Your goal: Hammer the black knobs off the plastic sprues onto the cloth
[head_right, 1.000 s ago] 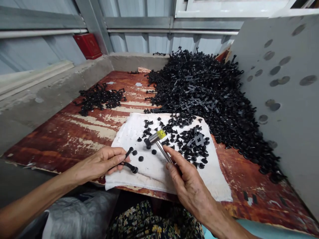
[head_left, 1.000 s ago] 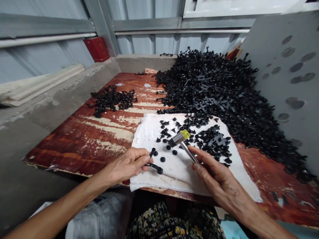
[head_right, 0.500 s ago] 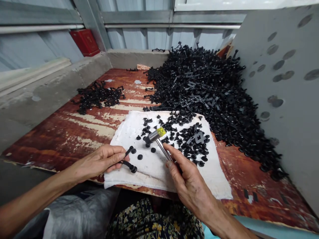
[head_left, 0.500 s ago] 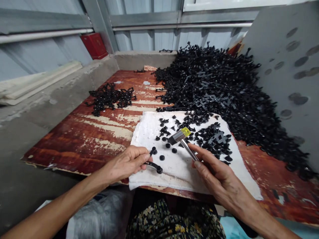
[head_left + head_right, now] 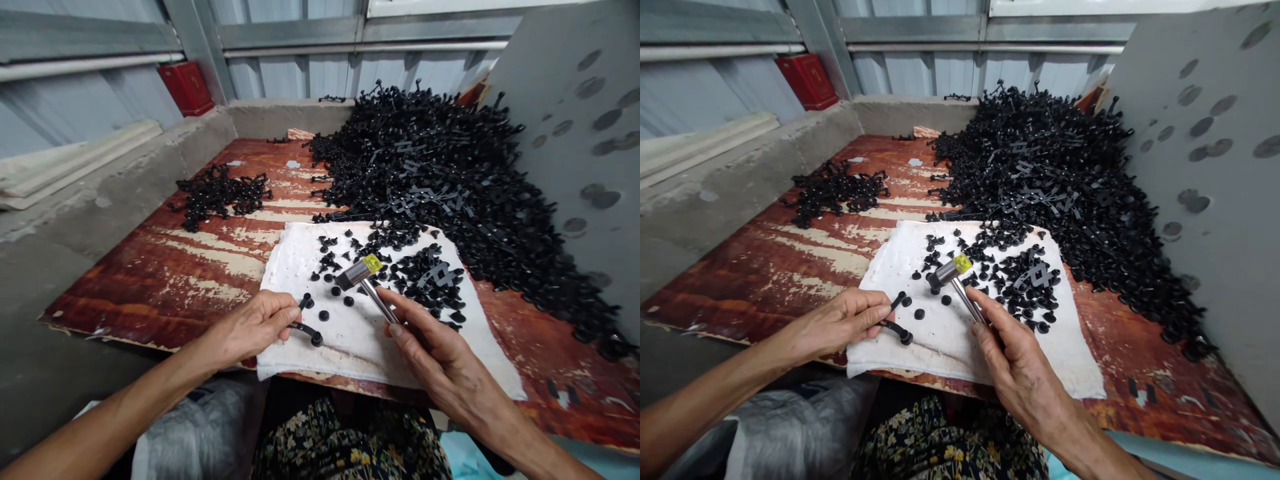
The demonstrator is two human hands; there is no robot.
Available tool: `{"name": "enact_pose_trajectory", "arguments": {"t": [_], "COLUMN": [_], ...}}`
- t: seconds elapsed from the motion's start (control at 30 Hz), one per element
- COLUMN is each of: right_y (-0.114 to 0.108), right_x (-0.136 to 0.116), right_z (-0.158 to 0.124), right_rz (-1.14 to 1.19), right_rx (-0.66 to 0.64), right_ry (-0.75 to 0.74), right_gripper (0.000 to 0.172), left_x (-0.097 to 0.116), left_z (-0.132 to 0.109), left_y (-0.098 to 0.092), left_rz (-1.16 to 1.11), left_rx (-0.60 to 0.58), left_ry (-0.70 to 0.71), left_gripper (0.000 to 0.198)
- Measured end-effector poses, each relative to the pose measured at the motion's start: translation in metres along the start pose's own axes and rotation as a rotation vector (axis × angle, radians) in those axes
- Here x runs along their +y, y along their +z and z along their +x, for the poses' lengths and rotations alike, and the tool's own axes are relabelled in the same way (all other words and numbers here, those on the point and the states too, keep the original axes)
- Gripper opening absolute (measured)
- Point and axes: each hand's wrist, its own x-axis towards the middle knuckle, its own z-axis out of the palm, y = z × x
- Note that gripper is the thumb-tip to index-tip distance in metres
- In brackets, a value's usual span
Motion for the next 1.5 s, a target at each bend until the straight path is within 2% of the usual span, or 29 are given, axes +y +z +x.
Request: {"name": "enact_pose_trajectory", "arguments": {"t": [0.17, 0.37, 0.57, 0.7, 0.77, 0.9, 1.03, 1.17, 1.27, 1.3, 1.4, 1.5], "right_y": [0.002, 0.007, 0.007, 0.008, 0.009, 0.005, 0.005, 0.008, 0.007, 0.007, 0.006, 0.008], "right_x": [0.001, -0.008, -0.013, -0.014, -0.016, -0.022, -0.024, -0.021, -0.022, -0.023, -0.023, -0.017], "right_z": [-0.001, 0.007, 0.013, 0.012, 0.013, 0.015, 0.012, 0.013, 0.015, 0.016, 0.015, 0.014], "right_rz": [-0.076, -0.177, -0.313, -0.321, -0.372, -0.440, -0.344, -0.468, -0.428, -0.428, -0.491, -0.479], "right_rx": [-0.017, -0.076, -0.160, -0.082, -0.090, -0.172, -0.064, -0.178, -0.097, -0.091, -0.181, -0.105], "right_ry": [-0.075, -0.298, -0.363, -0.413, -0.433, -0.459, -0.463, -0.464, -0.454, -0.461, -0.474, -0.438], "right_gripper": [0.042, 0.051, 0.060, 0.072, 0.075, 0.076, 0.078, 0.072, 0.075, 0.077, 0.077, 0.075], "left_x": [0.003, 0.003, 0.006, 0.005, 0.003, 0.003, 0.003, 0.001, -0.001, -0.001, -0.002, -0.004], "left_z": [0.001, 0.003, 0.004, 0.005, 0.005, 0.004, 0.004, 0.005, 0.005, 0.005, 0.004, 0.004], "left_y": [-0.001, -0.005, -0.007, -0.004, -0.004, -0.004, -0.003, -0.002, -0.001, -0.001, 0.000, -0.002], "left_rz": [0.012, -0.025, 0.016, 0.002, -0.018, -0.046, -0.040, -0.040, -0.029, -0.020, 0.013, 0.030], "left_rx": [-0.031, -0.070, -0.113, -0.101, -0.101, -0.102, -0.110, -0.089, -0.087, -0.089, -0.084, -0.086], "left_ry": [-0.046, -0.064, -0.067, -0.063, -0.056, -0.047, -0.044, -0.035, -0.043, -0.040, -0.012, 0.000], "left_gripper": [0.039, 0.042, 0.039, 0.038, 0.039, 0.040, 0.038, 0.039, 0.039, 0.039, 0.040, 0.040]}}
